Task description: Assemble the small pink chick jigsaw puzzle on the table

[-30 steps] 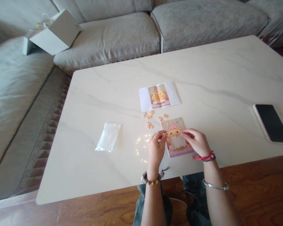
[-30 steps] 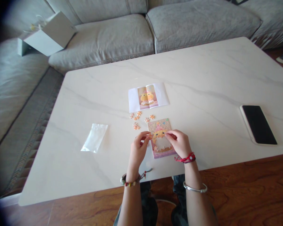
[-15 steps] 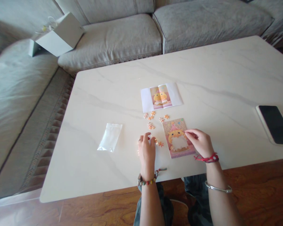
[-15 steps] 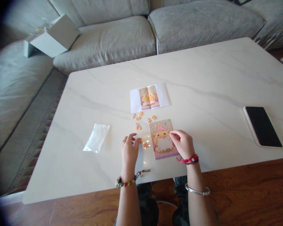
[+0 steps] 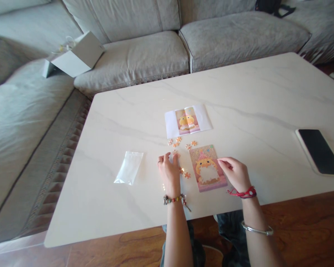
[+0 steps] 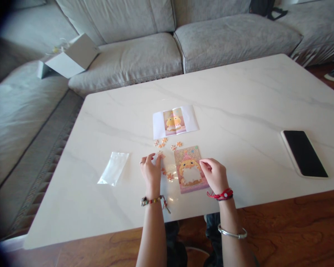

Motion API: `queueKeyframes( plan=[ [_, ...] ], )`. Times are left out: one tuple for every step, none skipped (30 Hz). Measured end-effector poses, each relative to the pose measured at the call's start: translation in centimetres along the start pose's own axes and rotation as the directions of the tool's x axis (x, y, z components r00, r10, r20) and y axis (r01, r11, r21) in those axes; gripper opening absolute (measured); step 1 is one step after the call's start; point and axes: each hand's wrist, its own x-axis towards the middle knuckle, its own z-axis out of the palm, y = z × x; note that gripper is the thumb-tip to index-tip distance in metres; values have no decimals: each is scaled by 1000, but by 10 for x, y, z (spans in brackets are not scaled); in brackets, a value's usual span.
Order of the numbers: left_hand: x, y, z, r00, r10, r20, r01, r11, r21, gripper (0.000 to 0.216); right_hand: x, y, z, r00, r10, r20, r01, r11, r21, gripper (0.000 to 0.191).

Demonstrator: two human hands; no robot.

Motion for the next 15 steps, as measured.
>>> queueKeyframes(
  plan=[
    [3, 2, 2, 1000, -5, -4, 5, 1000, 13, 27, 0, 0, -1, 1000, -1, 2, 1, 1000, 3, 22],
    [4, 5, 3, 1000, -7, -5, 7, 1000, 23, 26, -1, 0, -1, 1000, -2, 7, 2, 1000, 6, 22],
    [6, 7, 4, 1000, -9, -6, 9, 1000, 30, 24, -1, 0, -2, 1000, -2, 13, 2, 1000, 11, 22],
    [6, 9, 5, 1000, -9, -10, 9, 999, 31, 22, -1, 0, -3, 1000, -3, 19, 3, 1000, 17, 22],
    [6, 10, 5, 1000, -6, -18, 6, 1000, 28, 21, -2, -1, -3, 1000, -2, 25, 2, 1000, 21, 22],
    [6, 11, 6, 1000, 0, -27, 1, 1000, 19, 19, -2, -1, -4, 1000, 0, 28, -1, 1000, 22, 22],
    [6, 11, 6, 999, 8, -33, -7, 1000, 9, 18, -2, -1, -4, 1000, 2, 30, -3, 1000, 22, 22],
    [6, 11, 5, 999, 15, -32, -15, 1000, -2, 17, -3, 0, -5, 1000, 5, 31, -6, 1000, 21, 21],
    [6, 11, 5, 1000, 18, -23, -18, 1000, -12, 15, -3, 0, -5, 1000, 7, 31, -7, 1000, 20, 21],
    [7, 11, 5, 1000, 19, -5, -19, 1000, -22, 15, -3, 0, -6, 999, 8, 32, -8, 1000, 21, 21],
    [7, 11, 4, 1000, 16, 15, -15, 999, -30, 14, -3, 0, -6, 999, 8, 33, -9, 1000, 23, 21],
    [7, 11, 3, 999, 12, 36, -10, 999, -37, 13, -3, -1, -7, 999, 8, 35, -9, 1000, 27, 21],
    [7, 11, 2, 998, 12, 54, -9, 999, -48, 13, -3, -1, -7, 999, 10, 37, -11, 999, 32, 21],
    [7, 11, 0, 998, 19, 67, -14, 998, -67, 13, -3, -1, -7, 999, 11, 38, -12, 999, 37, 21],
    [7, 11, -3, 996, 32, 82, -24, 995, -96, 13, -3, -2, -7, 999, 13, 38, -14, 999, 44, 21]
  ],
)
